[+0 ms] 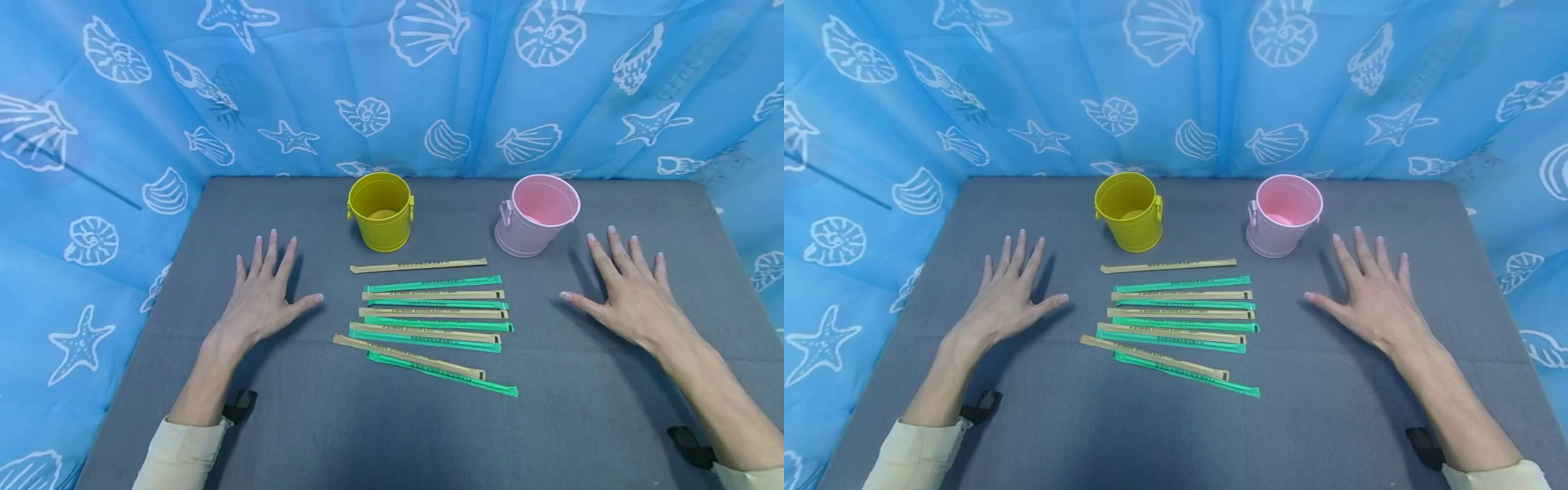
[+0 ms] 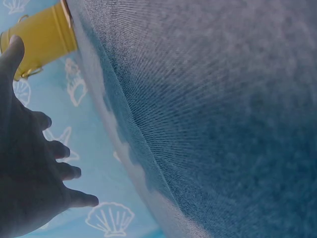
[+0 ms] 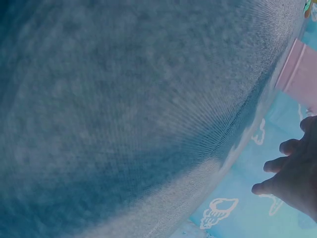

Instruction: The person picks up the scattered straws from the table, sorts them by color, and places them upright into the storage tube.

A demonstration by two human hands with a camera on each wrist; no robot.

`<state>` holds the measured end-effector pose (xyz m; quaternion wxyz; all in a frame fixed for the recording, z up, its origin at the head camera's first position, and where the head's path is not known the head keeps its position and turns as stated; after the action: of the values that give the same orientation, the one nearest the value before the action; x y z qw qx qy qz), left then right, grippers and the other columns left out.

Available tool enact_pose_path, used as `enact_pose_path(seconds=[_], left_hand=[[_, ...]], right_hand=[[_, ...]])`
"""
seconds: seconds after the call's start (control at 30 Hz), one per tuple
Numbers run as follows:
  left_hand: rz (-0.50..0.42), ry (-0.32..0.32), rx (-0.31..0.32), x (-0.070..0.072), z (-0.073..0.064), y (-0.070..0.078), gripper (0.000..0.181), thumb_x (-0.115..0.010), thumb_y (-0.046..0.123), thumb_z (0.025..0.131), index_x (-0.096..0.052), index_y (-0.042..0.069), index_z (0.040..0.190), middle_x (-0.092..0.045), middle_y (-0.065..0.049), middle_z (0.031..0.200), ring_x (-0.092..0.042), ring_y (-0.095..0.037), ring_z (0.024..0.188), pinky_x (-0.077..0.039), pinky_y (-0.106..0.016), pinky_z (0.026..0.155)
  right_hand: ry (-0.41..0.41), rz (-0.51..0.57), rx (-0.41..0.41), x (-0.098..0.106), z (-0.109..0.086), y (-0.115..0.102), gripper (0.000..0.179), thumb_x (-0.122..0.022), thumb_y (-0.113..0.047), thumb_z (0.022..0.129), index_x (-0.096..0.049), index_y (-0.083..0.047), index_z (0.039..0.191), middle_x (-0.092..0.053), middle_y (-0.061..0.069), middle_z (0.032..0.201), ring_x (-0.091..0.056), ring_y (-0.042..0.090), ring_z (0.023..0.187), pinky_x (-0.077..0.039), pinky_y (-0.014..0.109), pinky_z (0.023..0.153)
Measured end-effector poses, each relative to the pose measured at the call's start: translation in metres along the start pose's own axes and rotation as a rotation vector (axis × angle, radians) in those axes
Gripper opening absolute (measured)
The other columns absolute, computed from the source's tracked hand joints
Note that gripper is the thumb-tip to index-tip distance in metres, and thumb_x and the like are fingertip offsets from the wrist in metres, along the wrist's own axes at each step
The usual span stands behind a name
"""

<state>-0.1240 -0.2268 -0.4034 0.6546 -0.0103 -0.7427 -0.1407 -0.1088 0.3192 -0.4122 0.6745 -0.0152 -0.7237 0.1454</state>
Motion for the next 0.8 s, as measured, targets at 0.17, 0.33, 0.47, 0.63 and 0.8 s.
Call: enact_pose_path(seconds=[0.17, 0.33, 0.47, 0.63, 0.8], left_hand=[[-0.012, -0.002, 0.007, 0.001, 0.0, -0.001, 0.109, -0.047, 0.082, 0.083, -0.001, 0.021, 0.161, 0.012, -0.012, 0.165, 0.013, -0.036, 0.15, 0.005, -0.066, 0.114], [-0.009, 0.006, 0.0, 0.001, 0.0, -0.001, 0.11, -0.046, 0.083, 0.082, -0.001, 0.021, 0.161, 0.011, -0.013, 0.165, 0.011, -0.038, 0.15, 0.004, -0.066, 0.114], [-0.01, 0.001, -0.005, 0.001, 0.001, 0.001, 0.111, -0.044, 0.085, 0.081, 0.001, 0.022, 0.161, 0.011, -0.013, 0.165, 0.011, -0.038, 0.15, 0.003, -0.066, 0.114], [-0.033, 0.014, -0.006, 0.004, 0.006, 0.002, 0.113, -0.049, 0.083, 0.081, 0.003, 0.022, 0.16, 0.013, -0.011, 0.165, 0.013, -0.036, 0.15, 0.002, -0.067, 0.114], [-0.056, 0.043, -0.031, 0.011, 0.016, 0.008, 0.112, -0.051, 0.081, 0.082, 0.004, 0.022, 0.16, 0.014, -0.009, 0.165, 0.013, -0.034, 0.15, 0.0, -0.067, 0.114]], right_hand=[[0.002, 0.001, 0.006, -0.001, -0.001, -0.002, 0.109, -0.068, -0.062, 0.084, -0.008, -0.012, 0.16, 0.002, 0.022, 0.163, 0.003, 0.053, 0.145, 0.011, 0.071, 0.109], [0.007, 0.002, 0.013, -0.002, -0.003, -0.005, 0.109, -0.068, -0.062, 0.084, -0.009, -0.012, 0.16, 0.0, 0.023, 0.163, 0.003, 0.052, 0.146, 0.01, 0.071, 0.109], [0.007, -0.003, 0.034, -0.001, -0.005, -0.008, 0.108, -0.07, -0.061, 0.083, -0.012, -0.012, 0.16, -0.003, 0.024, 0.163, 0.001, 0.052, 0.146, 0.008, 0.068, 0.112], [0.016, -0.028, 0.08, 0.002, -0.006, -0.019, 0.106, -0.07, -0.061, 0.083, -0.017, -0.011, 0.16, -0.008, 0.024, 0.163, -0.003, 0.051, 0.147, 0.002, 0.06, 0.117], [0.02, -0.022, 0.112, 0.005, -0.004, -0.036, 0.103, -0.071, -0.06, 0.083, -0.021, -0.014, 0.16, -0.02, 0.026, 0.16, -0.015, 0.051, 0.145, -0.011, 0.063, 0.116]])
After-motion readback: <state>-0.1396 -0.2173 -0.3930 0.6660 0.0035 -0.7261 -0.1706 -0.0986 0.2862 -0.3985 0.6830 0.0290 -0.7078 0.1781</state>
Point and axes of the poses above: each hand's wrist, its own z-axis towards the middle knuckle, its own x-axis out of the back of the hand, y = z × x, the point moved 5 cm from there along z, towards the middle knuckle
